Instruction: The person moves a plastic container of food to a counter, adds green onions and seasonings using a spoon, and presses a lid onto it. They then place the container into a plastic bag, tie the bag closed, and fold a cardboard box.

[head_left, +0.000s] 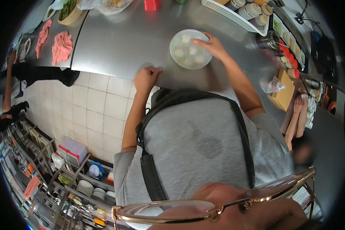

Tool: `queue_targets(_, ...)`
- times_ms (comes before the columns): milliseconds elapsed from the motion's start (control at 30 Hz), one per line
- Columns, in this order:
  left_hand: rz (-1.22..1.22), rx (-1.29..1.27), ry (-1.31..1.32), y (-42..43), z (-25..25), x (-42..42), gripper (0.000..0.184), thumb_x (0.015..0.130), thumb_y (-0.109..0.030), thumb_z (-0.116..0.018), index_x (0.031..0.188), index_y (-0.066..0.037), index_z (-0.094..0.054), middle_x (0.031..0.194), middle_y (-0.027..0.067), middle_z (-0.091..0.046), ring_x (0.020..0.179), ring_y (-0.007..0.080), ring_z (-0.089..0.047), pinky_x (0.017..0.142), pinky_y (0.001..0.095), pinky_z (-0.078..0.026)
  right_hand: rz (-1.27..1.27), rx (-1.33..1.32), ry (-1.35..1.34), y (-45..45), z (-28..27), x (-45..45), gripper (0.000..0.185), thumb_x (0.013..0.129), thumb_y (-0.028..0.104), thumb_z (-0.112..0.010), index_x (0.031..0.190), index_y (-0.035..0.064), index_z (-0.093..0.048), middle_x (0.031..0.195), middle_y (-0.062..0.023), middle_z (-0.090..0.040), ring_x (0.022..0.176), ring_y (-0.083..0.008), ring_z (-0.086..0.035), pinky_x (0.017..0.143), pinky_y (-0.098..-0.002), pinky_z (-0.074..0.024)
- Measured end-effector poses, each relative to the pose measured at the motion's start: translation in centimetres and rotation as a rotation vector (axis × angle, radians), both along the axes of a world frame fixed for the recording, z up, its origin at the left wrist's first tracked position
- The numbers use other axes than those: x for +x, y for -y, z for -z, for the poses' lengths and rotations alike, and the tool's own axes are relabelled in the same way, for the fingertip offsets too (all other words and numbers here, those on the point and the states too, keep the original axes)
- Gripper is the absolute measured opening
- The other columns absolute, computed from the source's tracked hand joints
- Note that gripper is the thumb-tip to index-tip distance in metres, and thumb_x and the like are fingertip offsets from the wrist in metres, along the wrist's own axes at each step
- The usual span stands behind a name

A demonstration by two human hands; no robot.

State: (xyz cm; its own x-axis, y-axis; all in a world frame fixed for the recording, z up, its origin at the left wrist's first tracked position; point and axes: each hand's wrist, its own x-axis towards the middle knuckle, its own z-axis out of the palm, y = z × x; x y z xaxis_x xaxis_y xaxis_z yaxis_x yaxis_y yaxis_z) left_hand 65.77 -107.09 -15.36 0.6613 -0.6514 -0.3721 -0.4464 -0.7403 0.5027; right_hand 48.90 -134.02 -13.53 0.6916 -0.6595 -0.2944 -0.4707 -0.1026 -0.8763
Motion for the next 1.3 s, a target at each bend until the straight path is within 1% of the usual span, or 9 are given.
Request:
queue_targets(67,0.016,0.010,-0.014,0.1,-0.1,0.2,0.043,0.083,-0.053,-0.069,0.072,-0.011,-0.068,0.068,0.0103,-0.066,0.069,0.0330,-0.065,0.059,0.0444,-0.048,-0.002,0.052,-0.085,0.0,-0.5,0.0,0.083,0.072,0.052,-0.083,0.126,-0.0066,-0.058,0.113,-0.0168,-0.069,0.104,-0.0226,-0.067,0.091,-0.0344,-0.0524)
queue_targets(167,0.028,0.055,-0.016,-0.5,-0.1,0.2,0.042,0.083,-0.052,-0.069,0.073,-0.011,-0.069,0.070,0.0103,-0.067,0.071,0.0329,-0.065,0.060,0.0444,-0.048,-0.029,0.084,-0.067,-0.7,0.1,0.1,0.082,0.072,0.053,-0.083,0.124,-0.0060,-0.059,0.110,-0.0172,-0.069,0.100,-0.0229,-0.068,0.089,-0.0347,-0.0529)
queue_targets(333,0.040,0.045,0.028,-3.3,0.5,-0.5,0.047,0.083,-0.055,-0.068,0.071,-0.009,-0.068,0.063,0.0091,-0.063,0.063,0.0283,-0.063,0.058,0.0409,-0.047,-0.116,0.125,-0.101,-2.9,0.0,0.3,0.079,0.073,0.054,-0.082,0.120,-0.0065,-0.061,0.107,-0.0186,-0.070,0.097,-0.0239,-0.069,0.086,-0.0355,-0.0535)
queue_targets(600,-0.085,0.147,-0.144,-7.2,0.4,-2.3,0.044,0.082,-0.052,-0.071,0.072,-0.010,-0.069,0.073,0.0093,-0.068,0.074,0.0293,-0.066,0.063,0.0423,-0.049,-0.298,0.102,-0.085,-7.4,-0.4,1.0,0.069,0.078,0.052,-0.078,0.115,-0.0039,-0.065,0.103,-0.0168,-0.071,0.094,-0.0234,-0.069,0.085,-0.0359,-0.0530)
queue_targets(667,-0.086,0.094,-0.097,-7.6,1.1,-2.9,0.045,0.083,-0.050,-0.071,0.070,-0.008,-0.068,0.068,0.0066,-0.069,0.067,0.0254,-0.066,0.060,0.0397,-0.049,-0.337,0.075,-0.029,-8.2,-0.1,1.1,0.064,0.081,0.050,-0.078,0.115,-0.0026,-0.065,0.103,-0.0151,-0.072,0.093,-0.0221,-0.069,0.085,-0.0346,-0.0528)
queue_targets(867,-0.149,-0.056,-0.152,-6.8,1.4,-4.0,0.041,0.082,-0.047,-0.073,0.072,-0.008,-0.070,0.067,0.0075,-0.068,0.067,0.0261,-0.066,0.061,0.0392,-0.050,-0.358,0.097,-0.060,-8.9,-1.1,1.3,0.060,0.083,0.046,-0.077,0.117,-0.0015,-0.065,0.105,-0.0124,-0.071,0.094,-0.0181,-0.067,0.086,-0.0322,-0.0524)
queue_targets(1033,-0.217,-0.135,-0.281,-7.5,2.5,-4.2,0.040,0.084,-0.046,-0.073,0.071,-0.008,-0.070,0.061,0.0063,-0.063,0.057,0.0194,-0.059,0.057,0.0347,-0.045,-0.368,0.104,-0.057,-8.7,-0.5,1.2,0.057,0.085,0.044,-0.076,0.118,-0.0009,-0.065,0.105,-0.0112,-0.072,0.094,-0.0175,-0.067,0.086,-0.0310,-0.0516)
queue_targets(1133,-0.248,-0.163,-0.359,-7.7,3.5,-4.4,0.044,0.082,-0.053,-0.073,0.072,-0.010,-0.072,0.062,0.0041,-0.063,0.062,0.0201,-0.061,0.058,0.0370,-0.046,-0.374,0.099,-0.064,-8.7,-0.4,1.3,0.055,0.085,0.042,-0.076,0.118,-0.0008,-0.066,0.106,-0.0108,-0.072,0.094,-0.0171,-0.067,0.086,-0.0300,-0.0510)
queue_targets(1300,-0.219,-0.242,-0.429,-8.1,5.9,-4.9,0.049,0.081,-0.054,-0.073,0.066,-0.007,-0.067,0.055,0.0034,-0.055,0.055,0.0189,-0.053,0.054,0.0366,-0.040,-0.395,0.078,-0.070,-8.7,-0.4,1.4,0.051,0.087,0.040,-0.075,0.117,-0.0005,-0.067,0.105,-0.0099,-0.072,0.094,-0.0157,-0.066,0.085,-0.0291,-0.0505)
